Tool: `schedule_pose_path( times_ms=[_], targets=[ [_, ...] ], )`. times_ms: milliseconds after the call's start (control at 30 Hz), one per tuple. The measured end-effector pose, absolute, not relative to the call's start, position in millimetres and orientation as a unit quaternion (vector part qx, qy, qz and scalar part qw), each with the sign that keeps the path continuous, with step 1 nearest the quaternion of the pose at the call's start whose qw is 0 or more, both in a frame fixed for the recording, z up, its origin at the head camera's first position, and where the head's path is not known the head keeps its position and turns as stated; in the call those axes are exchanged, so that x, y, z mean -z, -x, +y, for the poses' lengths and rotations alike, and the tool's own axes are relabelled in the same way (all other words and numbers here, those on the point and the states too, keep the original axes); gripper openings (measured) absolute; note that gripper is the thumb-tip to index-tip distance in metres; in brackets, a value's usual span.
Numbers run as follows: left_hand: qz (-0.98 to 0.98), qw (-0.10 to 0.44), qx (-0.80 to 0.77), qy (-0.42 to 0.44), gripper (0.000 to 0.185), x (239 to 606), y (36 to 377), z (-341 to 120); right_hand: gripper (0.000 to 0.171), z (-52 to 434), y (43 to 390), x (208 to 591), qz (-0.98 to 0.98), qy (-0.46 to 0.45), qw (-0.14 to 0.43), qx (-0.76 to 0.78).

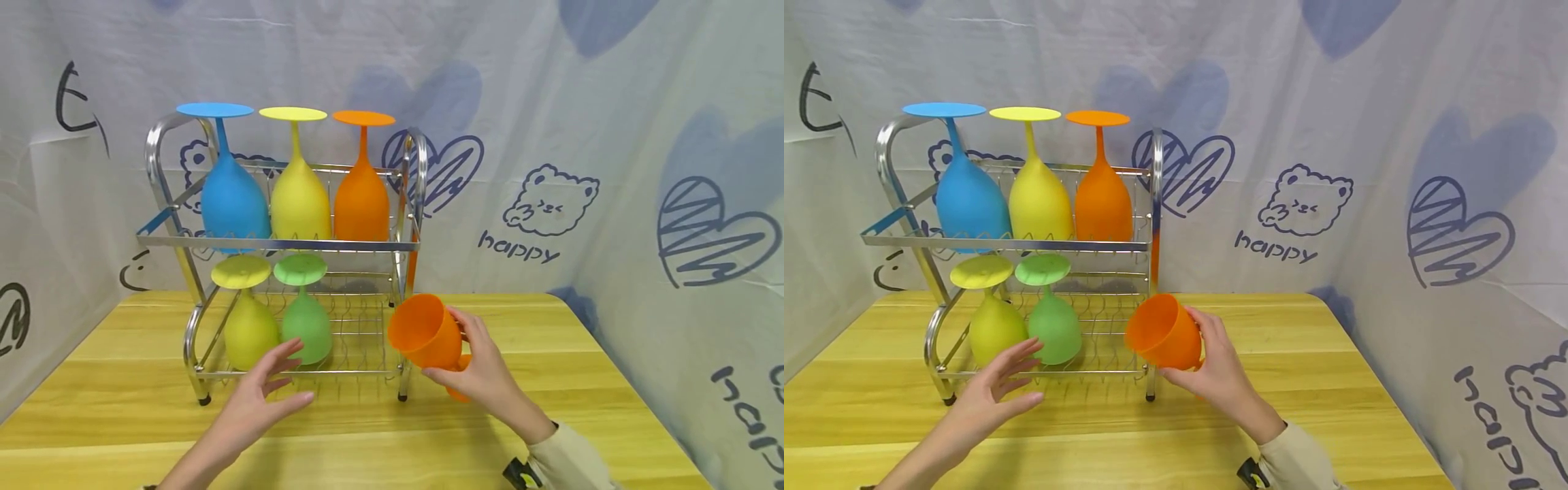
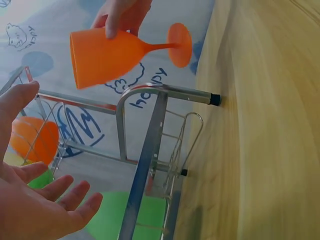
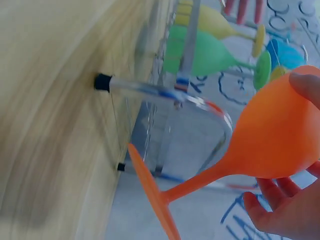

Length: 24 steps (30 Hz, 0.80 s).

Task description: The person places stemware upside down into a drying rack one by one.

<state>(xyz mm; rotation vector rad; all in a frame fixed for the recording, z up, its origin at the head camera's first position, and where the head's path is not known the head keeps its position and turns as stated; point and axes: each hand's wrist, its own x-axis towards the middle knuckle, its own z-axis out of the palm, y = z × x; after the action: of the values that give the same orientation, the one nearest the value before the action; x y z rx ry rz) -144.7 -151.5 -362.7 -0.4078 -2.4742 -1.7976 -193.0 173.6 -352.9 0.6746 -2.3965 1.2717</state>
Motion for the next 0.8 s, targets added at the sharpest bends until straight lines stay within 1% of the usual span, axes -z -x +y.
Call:
schedule_pose_path(
  times_ms=[133,367,500,633,800],
  targets=[
    [-0.799,0.030,0.581,0.149,0.078,360,146,-143,0.088,161,188,358,-0.848,-0.268,0.167,-0.425],
    [-0.809,0.012,0.563,0.170,0.085,360,150,-126,0.089,142,179,367,-0.854,-0.319,0.170,-0.373],
    [-0.816,0.021,0.542,0.201,0.089,364,151,-119,0.091,136,177,370,-0.853,-0.351,0.189,-0.336],
    [-0.816,0.042,0.526,0.235,0.091,366,152,-115,0.092,132,177,372,-0.853,-0.376,0.207,-0.297],
    [-0.819,0.066,0.503,0.269,0.090,368,154,-111,0.094,129,174,371,-0.863,-0.377,0.193,-0.274]
  ],
)
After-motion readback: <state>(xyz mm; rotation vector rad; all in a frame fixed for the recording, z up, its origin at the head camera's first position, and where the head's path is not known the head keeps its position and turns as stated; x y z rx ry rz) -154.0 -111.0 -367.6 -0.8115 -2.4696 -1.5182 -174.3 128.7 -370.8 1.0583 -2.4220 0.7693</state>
